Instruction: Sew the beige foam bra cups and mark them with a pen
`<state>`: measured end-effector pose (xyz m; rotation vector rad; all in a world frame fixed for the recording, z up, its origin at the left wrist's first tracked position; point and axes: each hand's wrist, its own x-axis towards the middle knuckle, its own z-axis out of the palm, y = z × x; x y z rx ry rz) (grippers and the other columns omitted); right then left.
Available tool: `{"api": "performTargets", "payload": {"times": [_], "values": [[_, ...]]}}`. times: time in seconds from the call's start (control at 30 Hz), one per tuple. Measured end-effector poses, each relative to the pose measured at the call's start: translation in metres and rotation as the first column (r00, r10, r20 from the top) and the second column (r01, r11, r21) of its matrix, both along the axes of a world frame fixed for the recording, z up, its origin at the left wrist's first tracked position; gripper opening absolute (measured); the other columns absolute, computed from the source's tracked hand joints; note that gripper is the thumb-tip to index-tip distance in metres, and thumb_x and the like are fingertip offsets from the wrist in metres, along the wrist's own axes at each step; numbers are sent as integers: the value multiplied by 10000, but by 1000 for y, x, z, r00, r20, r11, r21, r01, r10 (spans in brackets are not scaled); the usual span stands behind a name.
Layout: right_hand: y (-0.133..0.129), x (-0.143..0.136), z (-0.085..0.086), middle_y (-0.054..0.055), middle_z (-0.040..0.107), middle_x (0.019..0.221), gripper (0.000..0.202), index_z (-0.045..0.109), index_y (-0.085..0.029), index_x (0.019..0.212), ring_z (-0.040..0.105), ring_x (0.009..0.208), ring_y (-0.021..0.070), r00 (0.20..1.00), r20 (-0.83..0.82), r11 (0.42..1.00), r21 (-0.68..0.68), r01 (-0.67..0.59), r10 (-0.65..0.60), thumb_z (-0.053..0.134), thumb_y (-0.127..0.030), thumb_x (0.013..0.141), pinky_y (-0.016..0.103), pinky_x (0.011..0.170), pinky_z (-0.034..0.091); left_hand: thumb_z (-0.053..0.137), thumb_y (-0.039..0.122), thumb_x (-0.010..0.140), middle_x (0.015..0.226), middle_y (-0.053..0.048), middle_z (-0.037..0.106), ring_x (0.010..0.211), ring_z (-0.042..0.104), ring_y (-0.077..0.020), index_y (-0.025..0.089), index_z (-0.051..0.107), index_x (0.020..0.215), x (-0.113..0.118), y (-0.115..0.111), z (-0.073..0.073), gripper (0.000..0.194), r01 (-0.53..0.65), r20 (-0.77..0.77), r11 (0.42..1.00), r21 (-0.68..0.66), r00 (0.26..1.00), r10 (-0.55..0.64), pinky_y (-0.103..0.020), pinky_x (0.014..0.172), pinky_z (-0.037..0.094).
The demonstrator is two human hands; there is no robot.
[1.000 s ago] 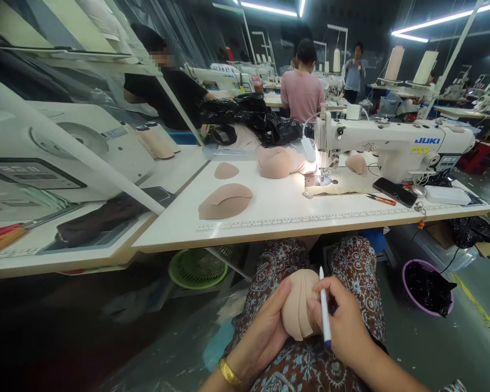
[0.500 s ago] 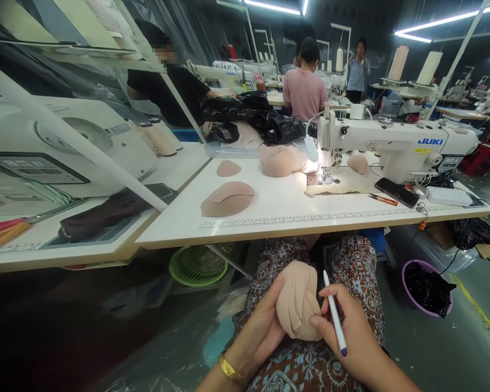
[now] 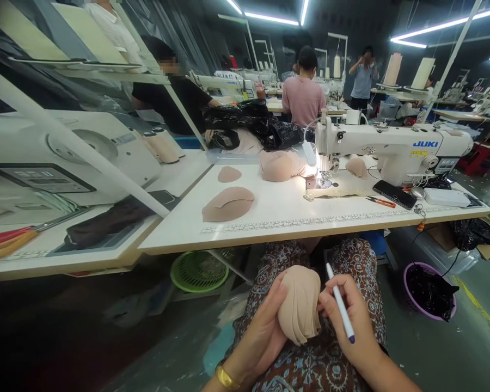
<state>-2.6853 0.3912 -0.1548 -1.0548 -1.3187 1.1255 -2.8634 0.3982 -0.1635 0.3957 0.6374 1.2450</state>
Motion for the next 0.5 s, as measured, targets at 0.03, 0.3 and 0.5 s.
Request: {"api": "performTargets", "payload": {"times": [0.03, 0.3, 0.5], "values": [[3, 0, 0, 23, 689, 966, 257, 586, -288, 1106, 644, 883, 199, 998, -31, 999, -4, 46, -46, 647, -502, 978, 317, 815, 519, 862, 453, 805, 1303, -75, 699, 1291, 601, -295, 254, 617, 1321, 1, 0, -1, 605, 19, 4, 1000, -9, 1000, -19, -414, 1138, 445], [14, -10, -11, 98, 634, 1446, 422, 591, -311, 1294, 595, 1283, 302, 928, -353, 965, -180, -188, 115, 502, -614, 1014, 523, 1132, 395, 797, 462, 869, 1341, -117, 696, 1363, 548, -313, 172, 725, 1254, 5, 0, -2, 487, 235, 17, 971, -40, 972, -235, -393, 1197, 376], [13, -5, 6, 65, 578, 1519, 398, 574, -338, 1370, 454, 1454, 272, 951, -108, 958, 22, -288, 288, 518, -546, 1036, 484, 1236, 276, 750, 396, 917, 1342, -99, 705, 1349, 570, -312, 205, 722, 1290, -3, -1, 5, 420, 248, 154, 968, -43, 959, -239, -414, 1207, 371]]}}
